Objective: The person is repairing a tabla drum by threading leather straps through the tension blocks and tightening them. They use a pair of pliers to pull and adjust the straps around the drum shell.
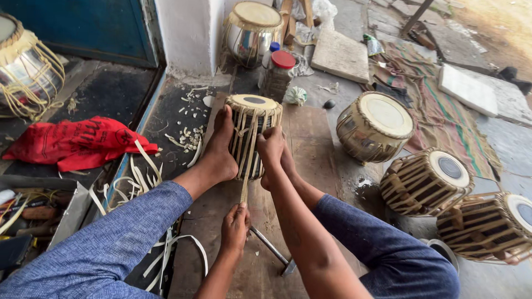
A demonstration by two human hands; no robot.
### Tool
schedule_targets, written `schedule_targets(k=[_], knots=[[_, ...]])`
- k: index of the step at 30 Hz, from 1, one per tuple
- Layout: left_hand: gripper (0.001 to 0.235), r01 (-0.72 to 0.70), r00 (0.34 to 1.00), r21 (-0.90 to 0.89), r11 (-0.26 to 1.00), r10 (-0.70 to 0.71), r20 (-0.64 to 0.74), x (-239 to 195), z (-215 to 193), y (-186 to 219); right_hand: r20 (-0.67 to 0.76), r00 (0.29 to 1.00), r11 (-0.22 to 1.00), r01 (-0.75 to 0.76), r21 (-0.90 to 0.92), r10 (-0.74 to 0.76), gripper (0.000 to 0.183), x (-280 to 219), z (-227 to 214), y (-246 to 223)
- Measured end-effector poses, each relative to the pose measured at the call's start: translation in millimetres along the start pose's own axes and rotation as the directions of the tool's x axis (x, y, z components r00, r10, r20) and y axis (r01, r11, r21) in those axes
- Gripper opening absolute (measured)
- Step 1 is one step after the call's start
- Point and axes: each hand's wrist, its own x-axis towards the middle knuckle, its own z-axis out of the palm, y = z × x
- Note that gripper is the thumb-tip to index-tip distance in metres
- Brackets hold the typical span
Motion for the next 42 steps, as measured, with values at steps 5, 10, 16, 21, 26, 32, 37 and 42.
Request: schedule_targets(k=[5,10,16,21,26,32,37,42], knots=[[0.127,0.033,0.999,0.129,0.991,-0.034,0.005,10.1,2.5,-8.7,0.725,0.688,0.122,-0.719,0.684,-0.006,0.057,-37.4,-70.4,-70.4],[0.123,-0.004,0.998,0.064,0.998,0.008,-0.059,11.0,1.6,-22.1,0.665,0.745,0.310,-0.620,0.721,-0.057,0.047,-37.3,-132.7,-104.6],[0.128,-0.107,0.986,0.131,0.986,0.122,-0.111,-9.2,32.2,-53.1,0.680,0.717,0.593,-0.482,0.645,-0.157,0.048,-71.4,-115.2,-24.4],[0.098,0.197,0.935,-0.035,0.980,-0.198,-0.296,1.3,79.5,-73.9,0.526,0.847,0.520,-0.482,0.704,0.073,0.035,-160.4,-63.7,43.0],[0.072,0.652,0.615,-0.536,0.536,-0.788,-0.039,-9.3,145.2,-92.9,0.848,0.513,0.455,-0.792,0.406,0.135,0.039,-144.1,-121.4,61.9],[0.057,0.561,0.667,-0.682,0.470,-0.744,0.036,1.9,174.5,-132.6,0.845,0.534,0.403,-0.774,0.490,-0.001,0.023,-128.0,-187.2,-18.5],[0.067,0.550,0.711,-0.702,0.453,-0.695,0.109,8.9,172.6,-170.9,0.750,0.593,0.801,-0.275,0.531,-0.294,0.036,-213.2,-171.8,-46.3],[0.068,0.601,0.682,-0.619,0.507,-0.728,0.066,14.4,171.1,-192.6,0.710,0.701,0.677,-0.552,0.486,0.062,0.053,-219.4,-140.2,-3.5]])
